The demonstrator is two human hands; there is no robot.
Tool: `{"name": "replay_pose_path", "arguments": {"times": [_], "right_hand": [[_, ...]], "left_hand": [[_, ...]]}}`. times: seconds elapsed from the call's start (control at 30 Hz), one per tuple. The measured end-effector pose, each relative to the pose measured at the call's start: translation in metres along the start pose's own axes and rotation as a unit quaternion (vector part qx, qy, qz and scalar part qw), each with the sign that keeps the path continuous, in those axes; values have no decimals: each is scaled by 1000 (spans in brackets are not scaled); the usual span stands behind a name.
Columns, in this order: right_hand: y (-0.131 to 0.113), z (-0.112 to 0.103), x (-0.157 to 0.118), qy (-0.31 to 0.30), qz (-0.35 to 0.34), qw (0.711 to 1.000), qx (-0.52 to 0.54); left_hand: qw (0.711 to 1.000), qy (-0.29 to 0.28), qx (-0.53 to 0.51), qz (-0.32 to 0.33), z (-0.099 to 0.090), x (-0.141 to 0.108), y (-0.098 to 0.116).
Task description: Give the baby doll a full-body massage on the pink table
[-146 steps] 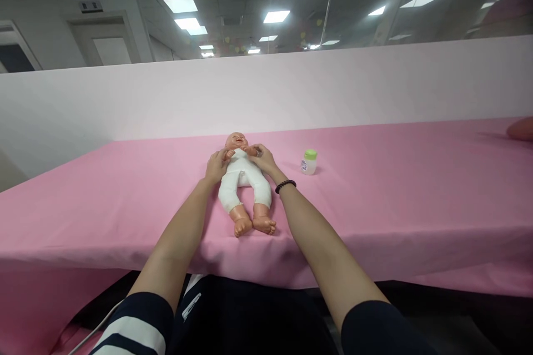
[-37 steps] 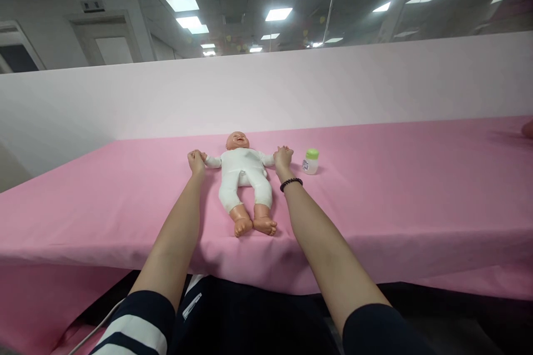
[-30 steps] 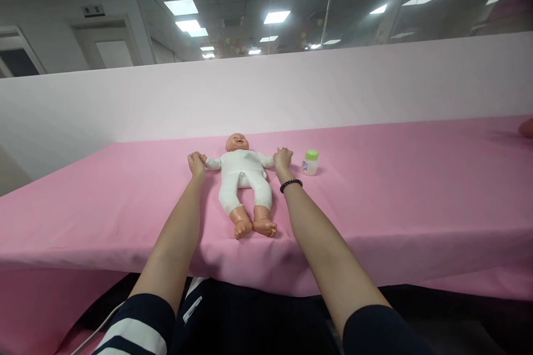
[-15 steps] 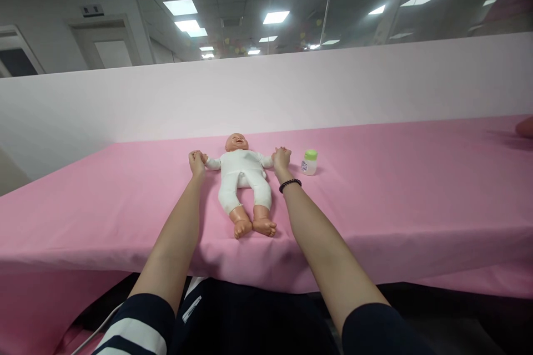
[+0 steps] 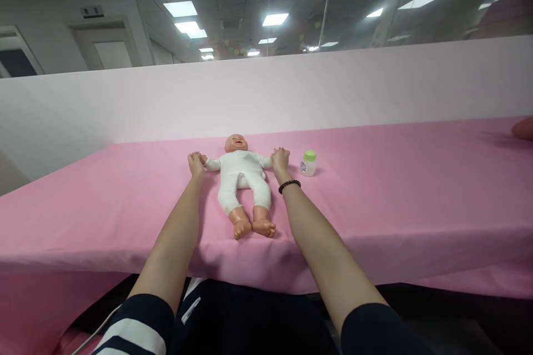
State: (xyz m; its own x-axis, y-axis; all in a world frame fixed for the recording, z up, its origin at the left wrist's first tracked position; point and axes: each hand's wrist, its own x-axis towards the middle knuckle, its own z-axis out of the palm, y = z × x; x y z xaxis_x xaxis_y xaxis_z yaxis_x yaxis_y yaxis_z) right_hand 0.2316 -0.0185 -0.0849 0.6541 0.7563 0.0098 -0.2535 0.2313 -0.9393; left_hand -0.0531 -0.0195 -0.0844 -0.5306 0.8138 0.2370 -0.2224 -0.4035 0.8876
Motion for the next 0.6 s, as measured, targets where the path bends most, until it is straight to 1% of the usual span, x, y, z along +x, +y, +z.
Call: {"name": "replay_pose_path", "arguments": {"times": [0.17,0.37,0.5,0.6], "right_hand": [[5,1,5,-6,-9,1000,-10],[4,1,4,4,-1,1000,-10],[0,2,1,-2,7,1000,16],[0,3,2,-4,9,1000,22]], "left_hand": [[1000,-17,18,10,0,-3,0],[1000,-4,18,8,0,-5,2],[1000,7,18,-3,0,-4,1],[1000,4,19,1,0,-2,0]]}}
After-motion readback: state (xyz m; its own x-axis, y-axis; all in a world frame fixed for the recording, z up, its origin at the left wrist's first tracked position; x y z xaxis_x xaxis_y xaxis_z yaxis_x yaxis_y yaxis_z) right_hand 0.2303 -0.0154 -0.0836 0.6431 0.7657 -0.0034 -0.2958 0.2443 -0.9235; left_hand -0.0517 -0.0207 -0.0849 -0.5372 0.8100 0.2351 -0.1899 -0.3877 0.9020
